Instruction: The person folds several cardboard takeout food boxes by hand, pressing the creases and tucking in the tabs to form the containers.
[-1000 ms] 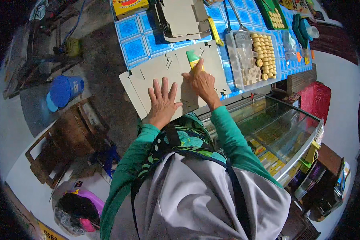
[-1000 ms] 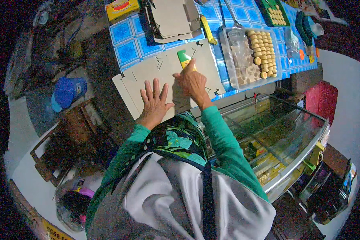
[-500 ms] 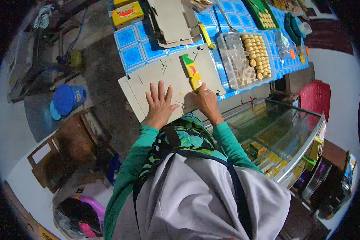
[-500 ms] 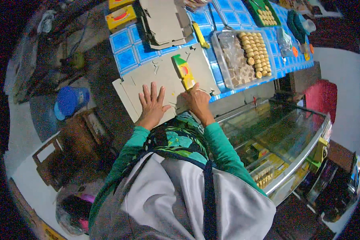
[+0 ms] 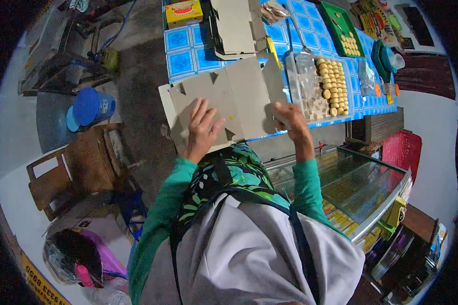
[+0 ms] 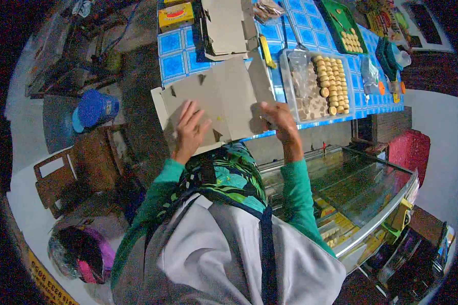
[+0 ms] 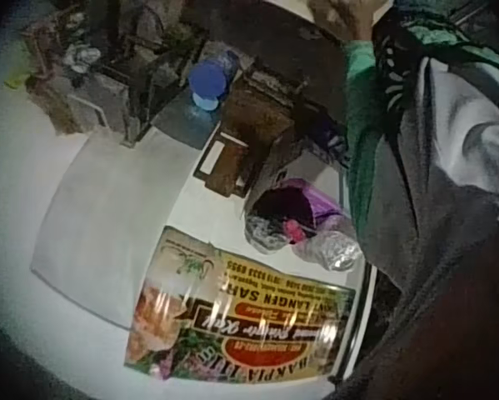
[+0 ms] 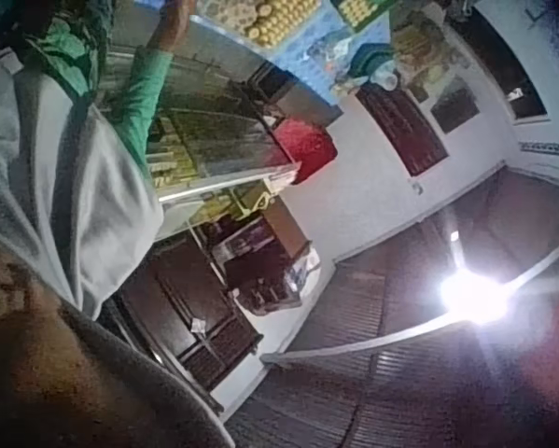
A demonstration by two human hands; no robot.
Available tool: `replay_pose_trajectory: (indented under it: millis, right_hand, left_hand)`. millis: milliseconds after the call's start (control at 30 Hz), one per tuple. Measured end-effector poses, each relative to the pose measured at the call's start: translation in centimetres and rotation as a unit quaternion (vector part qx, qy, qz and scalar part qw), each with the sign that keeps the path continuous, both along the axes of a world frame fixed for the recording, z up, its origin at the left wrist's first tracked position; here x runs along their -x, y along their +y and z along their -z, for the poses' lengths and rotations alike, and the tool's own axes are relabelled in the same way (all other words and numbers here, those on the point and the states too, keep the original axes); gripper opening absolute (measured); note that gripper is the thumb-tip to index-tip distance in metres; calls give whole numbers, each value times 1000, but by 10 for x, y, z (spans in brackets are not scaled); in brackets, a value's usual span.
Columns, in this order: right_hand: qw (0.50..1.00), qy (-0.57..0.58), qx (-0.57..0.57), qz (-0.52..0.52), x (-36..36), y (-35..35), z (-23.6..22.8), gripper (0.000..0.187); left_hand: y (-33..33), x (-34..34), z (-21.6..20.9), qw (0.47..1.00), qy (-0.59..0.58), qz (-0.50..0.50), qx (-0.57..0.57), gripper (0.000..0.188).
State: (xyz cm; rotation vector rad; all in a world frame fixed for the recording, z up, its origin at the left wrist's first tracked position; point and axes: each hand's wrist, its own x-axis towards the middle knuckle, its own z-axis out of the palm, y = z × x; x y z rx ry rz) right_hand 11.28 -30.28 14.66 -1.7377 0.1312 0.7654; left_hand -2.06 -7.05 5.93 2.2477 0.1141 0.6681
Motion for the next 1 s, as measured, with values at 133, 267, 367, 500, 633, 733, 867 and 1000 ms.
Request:
replay_pose_trajectory:
  millis: [133, 267, 367, 500, 633, 733, 867, 1000]
  right_hand:
    - [989, -21, -119, 87, 18, -21, -15, 35]
    - [948, 88, -248, 181, 63, -5, 12, 26]
    - [923, 276, -253, 89, 103, 14, 41, 33]
    - [949, 271, -92, -134, 113, 21, 37, 39]
    - [877, -24, -87, -473, 67, 11, 11, 36]
    - [927, -264, 58, -260, 5, 39, 10, 28]
    - [681, -672, 173, -233, -98, 84, 49, 51]
    - [657, -586, 243, -408, -124, 105, 90, 28]
  left_hand:
    - [-2, 15, -76, 987, -138, 68, 50, 35]
    - [-20, 22, -45, 869, 158, 71, 464, 40]
    - [-15, -1, 12, 834, 207, -12, 511, 39]
    - [-8, -29, 25, 712, 173, -5, 681, 37]
    - [16, -21, 56, 758, 261, -22, 597, 44]
    - [33, -11, 63, 783, 273, 11, 559, 44]
    - [31, -18, 50, 819, 301, 38, 486, 52]
    - [30, -21, 50, 777, 339, 45, 528, 48]
